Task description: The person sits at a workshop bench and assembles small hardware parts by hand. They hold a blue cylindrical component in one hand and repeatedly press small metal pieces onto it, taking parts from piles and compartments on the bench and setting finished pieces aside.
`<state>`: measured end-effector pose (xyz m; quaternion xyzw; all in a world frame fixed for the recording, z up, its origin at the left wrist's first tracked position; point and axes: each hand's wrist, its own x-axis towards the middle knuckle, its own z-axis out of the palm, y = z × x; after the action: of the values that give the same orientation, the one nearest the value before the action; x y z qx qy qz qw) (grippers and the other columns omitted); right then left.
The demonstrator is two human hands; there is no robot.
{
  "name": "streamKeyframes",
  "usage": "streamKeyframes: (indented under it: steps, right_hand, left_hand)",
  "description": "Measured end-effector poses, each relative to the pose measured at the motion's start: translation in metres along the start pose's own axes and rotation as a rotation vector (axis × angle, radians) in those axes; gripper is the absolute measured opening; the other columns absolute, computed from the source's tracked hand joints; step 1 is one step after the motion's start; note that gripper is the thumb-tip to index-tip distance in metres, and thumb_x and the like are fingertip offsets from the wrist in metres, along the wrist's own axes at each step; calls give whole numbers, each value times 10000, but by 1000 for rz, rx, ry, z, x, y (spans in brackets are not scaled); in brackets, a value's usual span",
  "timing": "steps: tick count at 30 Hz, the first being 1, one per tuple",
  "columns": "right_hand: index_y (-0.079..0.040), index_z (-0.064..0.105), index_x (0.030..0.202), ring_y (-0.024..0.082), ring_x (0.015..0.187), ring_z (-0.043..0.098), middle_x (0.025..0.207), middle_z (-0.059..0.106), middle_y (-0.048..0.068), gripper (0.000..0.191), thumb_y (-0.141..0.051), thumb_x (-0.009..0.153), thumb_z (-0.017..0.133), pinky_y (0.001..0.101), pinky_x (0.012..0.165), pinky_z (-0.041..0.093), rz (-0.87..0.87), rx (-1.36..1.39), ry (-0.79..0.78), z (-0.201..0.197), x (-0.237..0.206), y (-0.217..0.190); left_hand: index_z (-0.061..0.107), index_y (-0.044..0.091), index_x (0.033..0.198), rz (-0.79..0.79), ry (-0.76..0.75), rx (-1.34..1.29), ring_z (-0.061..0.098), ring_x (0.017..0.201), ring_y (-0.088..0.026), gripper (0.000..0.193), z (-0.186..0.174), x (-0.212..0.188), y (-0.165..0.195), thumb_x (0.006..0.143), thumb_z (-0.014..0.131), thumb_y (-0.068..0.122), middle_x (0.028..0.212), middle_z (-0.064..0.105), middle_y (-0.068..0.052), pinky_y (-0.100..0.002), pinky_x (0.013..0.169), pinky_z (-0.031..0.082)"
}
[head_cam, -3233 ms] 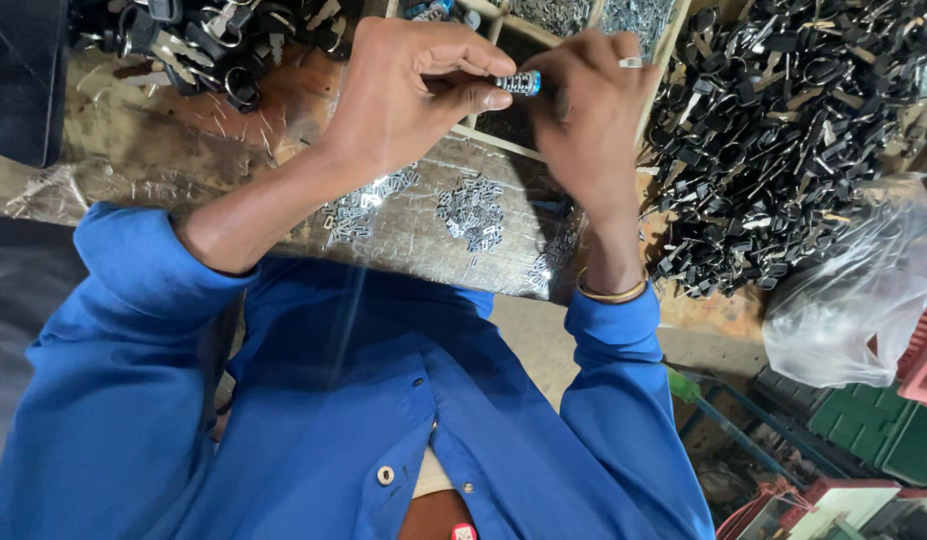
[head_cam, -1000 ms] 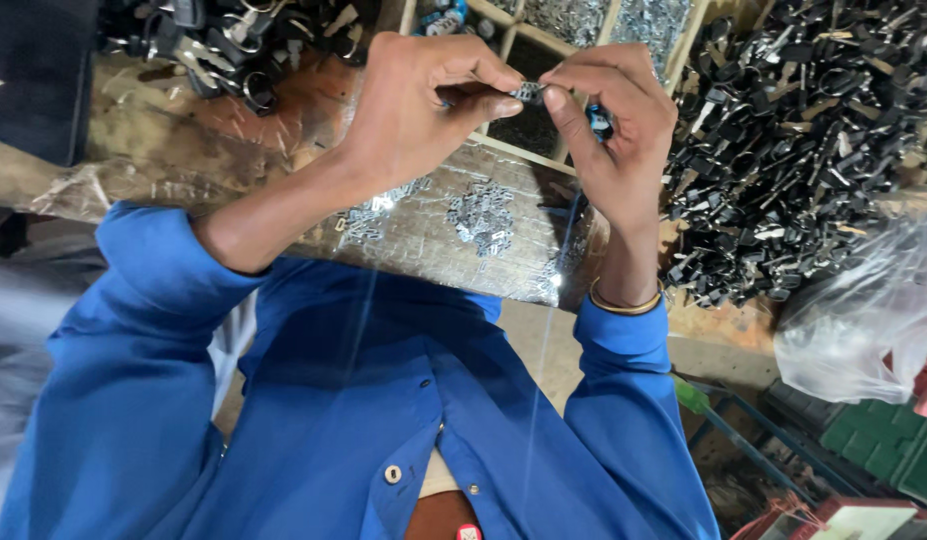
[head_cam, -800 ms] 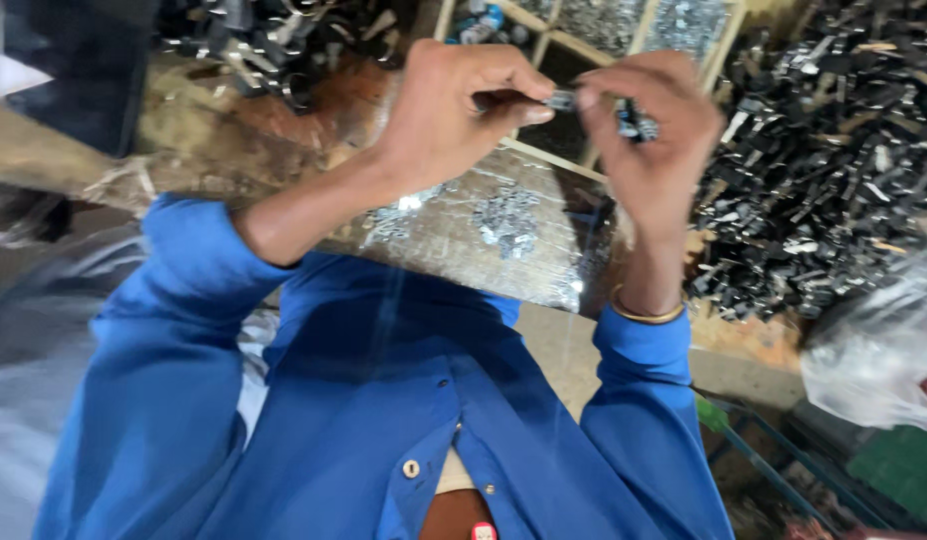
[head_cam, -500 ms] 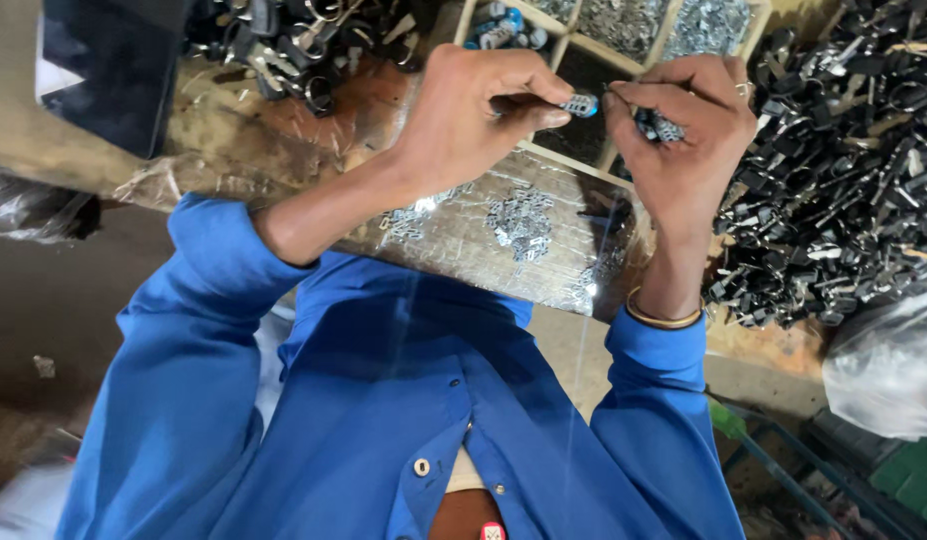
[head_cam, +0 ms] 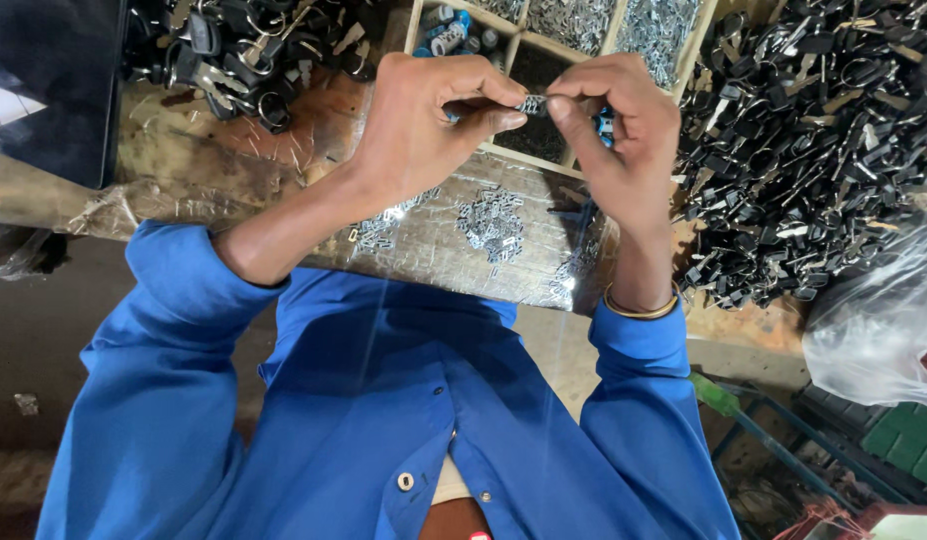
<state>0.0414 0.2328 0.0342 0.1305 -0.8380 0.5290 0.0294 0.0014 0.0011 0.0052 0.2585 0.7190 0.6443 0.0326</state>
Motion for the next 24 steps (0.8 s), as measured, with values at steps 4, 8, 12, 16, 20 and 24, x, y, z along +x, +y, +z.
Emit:
streamKeyframes:
  steps: [4, 8, 12, 16, 20, 24]
  right_hand:
    - [-21, 707, 1152, 165, 959, 618, 1147, 707, 69, 148, 41, 1046, 790, 265, 784, 491, -95, -150, -21, 1, 3, -5]
    - [-18, 701, 1159, 165, 978, 628, 1155, 695, 77, 146, 42, 1049, 775, 266, 779, 495, -85, -173, -31, 2, 5, -11]
    - [-15, 694, 1145, 146, 939, 619, 1136, 692, 80, 130, 49, 1051, 756, 264, 774, 494, -42, -120, -42, 2, 7, -14]
    - [-12, 689, 1126, 163, 986, 623, 1122, 678, 83, 123, 56, 1042, 747, 267, 784, 508, -28, -138, -59, 1, 6, -16]
    - [-6, 674, 1129, 162, 952, 615, 1126, 660, 82, 125, 54, 1046, 746, 271, 810, 502, -34, -147, -72, 1, 6, -17]
    - [-8, 668, 1120, 154, 935, 617, 1117, 662, 77, 111, 46, 1052, 738, 265, 802, 503, -5, -96, -65, 1, 7, -16]
  left_hand:
    - [743, 9, 1054, -35, -3, -19, 798, 919, -150, 164, 0, 0, 1, 929, 849, 14, 1022, 786, -80, -260, 785, 653]
    - [743, 10, 1056, -45, -12, -13, 796, 913, -147, 166, -1, 0, 2, 929, 849, 18, 1023, 785, -83, -261, 783, 654]
    - [747, 18, 1054, -48, -9, -9, 797, 916, -150, 151, -1, 1, 4, 932, 836, 14, 1043, 788, -81, -257, 772, 654]
    - [756, 24, 1047, -49, -18, 20, 792, 883, -157, 159, -1, 2, 4, 917, 847, 28, 1008, 785, -78, -260, 753, 646]
    - [754, 27, 1041, -51, -18, 24, 793, 879, -159, 159, 0, 1, 4, 915, 850, 32, 1003, 785, -74, -263, 753, 644]
    - [757, 33, 1055, -11, -7, 28, 795, 911, -170, 164, 0, 1, 3, 919, 849, 30, 1029, 785, -77, -272, 787, 648]
